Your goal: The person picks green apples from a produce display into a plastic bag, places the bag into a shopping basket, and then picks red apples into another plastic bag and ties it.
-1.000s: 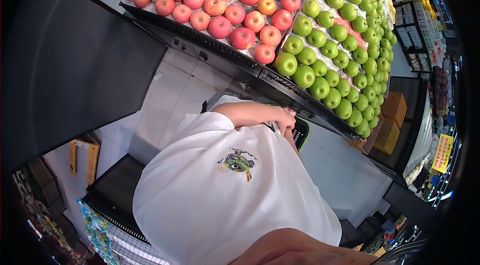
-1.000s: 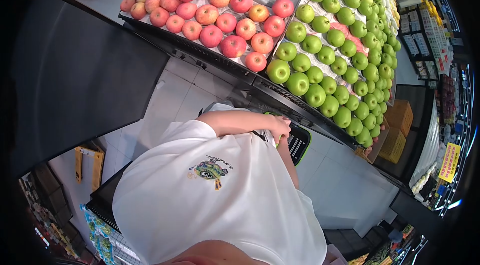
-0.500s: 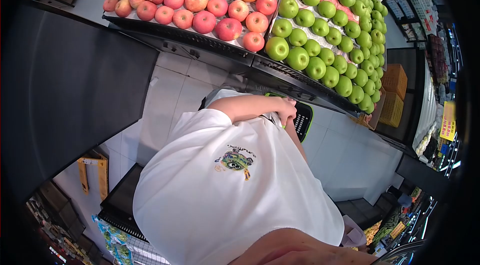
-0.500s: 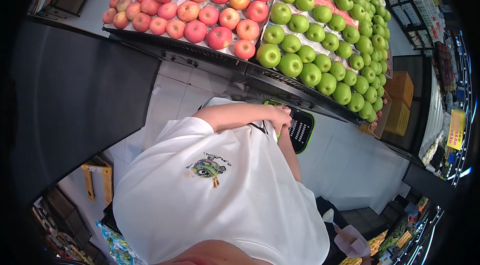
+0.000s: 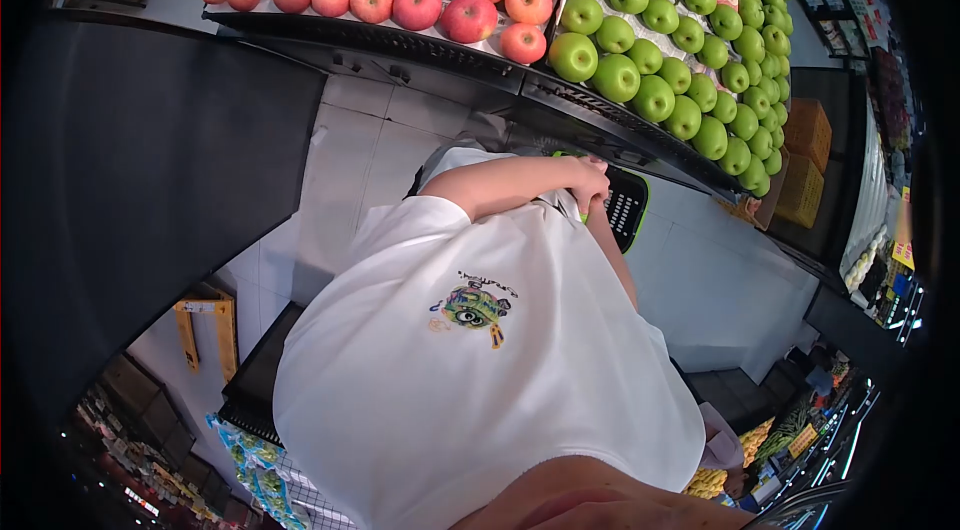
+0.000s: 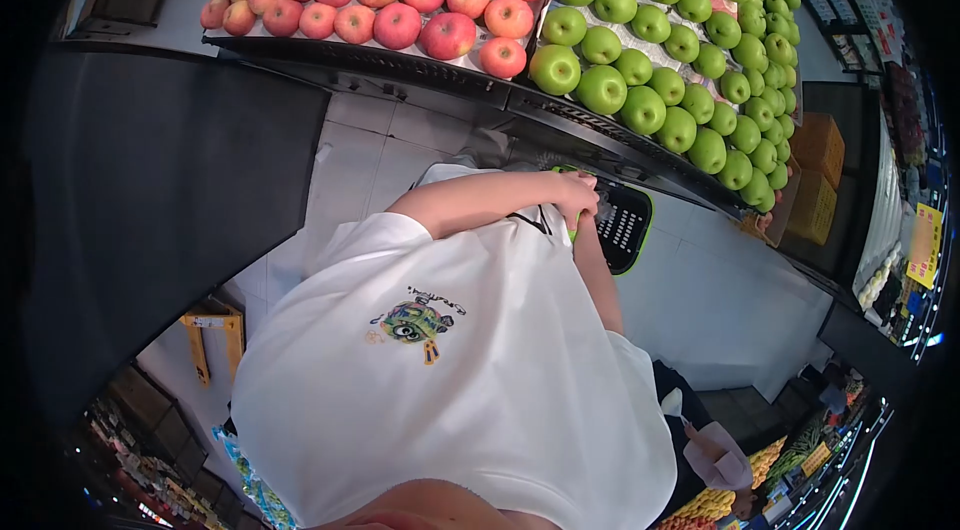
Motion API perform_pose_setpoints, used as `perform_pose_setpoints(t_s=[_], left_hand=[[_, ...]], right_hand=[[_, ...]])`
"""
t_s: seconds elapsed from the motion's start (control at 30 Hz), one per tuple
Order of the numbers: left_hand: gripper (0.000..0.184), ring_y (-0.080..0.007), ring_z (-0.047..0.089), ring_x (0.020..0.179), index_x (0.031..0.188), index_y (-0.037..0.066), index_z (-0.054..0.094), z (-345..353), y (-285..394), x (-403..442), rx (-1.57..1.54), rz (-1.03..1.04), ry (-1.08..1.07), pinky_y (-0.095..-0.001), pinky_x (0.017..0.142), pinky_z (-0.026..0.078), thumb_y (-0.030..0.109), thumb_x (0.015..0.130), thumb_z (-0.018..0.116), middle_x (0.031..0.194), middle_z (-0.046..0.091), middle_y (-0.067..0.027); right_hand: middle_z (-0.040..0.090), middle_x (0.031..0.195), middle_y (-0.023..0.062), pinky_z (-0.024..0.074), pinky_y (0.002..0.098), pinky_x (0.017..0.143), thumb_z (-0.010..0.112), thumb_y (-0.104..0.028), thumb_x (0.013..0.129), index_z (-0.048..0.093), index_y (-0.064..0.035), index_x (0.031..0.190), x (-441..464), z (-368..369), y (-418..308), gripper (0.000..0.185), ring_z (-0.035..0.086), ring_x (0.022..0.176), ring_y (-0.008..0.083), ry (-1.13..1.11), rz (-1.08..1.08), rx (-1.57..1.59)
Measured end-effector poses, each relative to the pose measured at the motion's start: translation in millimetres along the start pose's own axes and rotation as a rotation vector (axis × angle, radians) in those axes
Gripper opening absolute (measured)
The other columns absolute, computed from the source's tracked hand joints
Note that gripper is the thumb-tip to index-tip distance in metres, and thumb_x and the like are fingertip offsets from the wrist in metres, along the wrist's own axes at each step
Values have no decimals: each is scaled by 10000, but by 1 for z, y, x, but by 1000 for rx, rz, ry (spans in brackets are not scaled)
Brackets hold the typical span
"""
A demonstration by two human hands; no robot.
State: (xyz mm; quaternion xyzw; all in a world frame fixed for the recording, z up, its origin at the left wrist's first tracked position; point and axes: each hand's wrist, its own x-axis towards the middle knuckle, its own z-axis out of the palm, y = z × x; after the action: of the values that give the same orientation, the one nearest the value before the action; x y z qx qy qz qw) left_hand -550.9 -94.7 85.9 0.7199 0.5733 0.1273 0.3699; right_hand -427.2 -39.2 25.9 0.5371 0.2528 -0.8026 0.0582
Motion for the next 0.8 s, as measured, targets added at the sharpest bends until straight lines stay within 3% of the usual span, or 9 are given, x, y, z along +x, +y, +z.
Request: perform_pose_setpoints(t_s=[0.13, 0.23, 0.3, 0.43, 0.53, 0.57, 0.67, 0.8], left_hand=[[357, -300, 456, 1196, 894, 201, 690, -2, 0, -9, -17, 1, -16, -490, 963, 438, 433, 660, 827, 1100, 635, 15], [304, -289, 476, 1116, 896, 192, 673, -13, 12, -20, 26, 8, -18, -455, 923, 443, 381, 694, 800, 1020, 619, 22], [276, -283, 478, 1114, 907, 188, 671, -9, 10, -21, -23, 50, -49, -445, 957, 414, 342, 727, 812, 1043, 627, 29], [283, -237, 475, 1146, 964, 163, 655, -22, 35, -17, -36, 19, -232, -430, 962, 375, 301, 761, 796, 1070, 622, 28], [292, -226, 479, 1138, 983, 153, 647, -25, 41, -12, 4, 24, -299, -424, 937, 367, 289, 770, 792, 1065, 611, 22], [288, -229, 479, 1132, 981, 150, 644, -31, 42, -10, 14, 23, -242, -418, 925, 368, 280, 770, 792, 1057, 606, 15], [294, -261, 489, 1107, 997, 125, 642, -41, 43, -1, -1, 76, -115, -402, 914, 378, 242, 770, 788, 1055, 591, -12], [389, -299, 491, 1177, 1089, 114, 648, -15, 40, 23, -43, 186, 100, -432, 991, 363, 256, 757, 792, 1186, 583, -62]], right_hand=[[667, 827, 79, 566, 335, 696, 598, -312, 951, 645, -53, 993, 21, 25, 1, 266, 647, 697, 200, -107, -31, 44], [667, 830, 80, 567, 335, 698, 598, -311, 952, 645, -52, 996, 22, 30, 1, 267, 647, 698, 200, -167, -102, 136], [667, 831, 81, 567, 335, 699, 597, -311, 952, 645, -52, 999, 15, 28, 7, 268, 647, 699, 200, -179, -151, 207], [667, 835, 82, 568, 335, 701, 596, -310, 953, 646, -51, 1003, 2, 9, 17, 269, 647, 701, 200, -169, -222, 335], [667, 837, 82, 568, 336, 702, 595, -310, 954, 646, -50, 1006, -5, -28, 36, 270, 647, 703, 201, -53, -279, 445], [634, 901, 103, 573, 333, 751, 563, -298, 977, 619, -17, 1122, -4, -40, 42, 321, 642, 783, 208, 22, -316, 474], [568, 839, 94, 602, 416, 818, 567, -235, 970, 611, -5, 1105, 18, -107, 86, 270, 614, 780, 204, 153, -311, 709], [560, 782, 64, 621, 422, 726, 597, -169, 932, 629, -31, 1052, 39, -169, 120, 186, 578, 692, 171, 435, -180, 816]])
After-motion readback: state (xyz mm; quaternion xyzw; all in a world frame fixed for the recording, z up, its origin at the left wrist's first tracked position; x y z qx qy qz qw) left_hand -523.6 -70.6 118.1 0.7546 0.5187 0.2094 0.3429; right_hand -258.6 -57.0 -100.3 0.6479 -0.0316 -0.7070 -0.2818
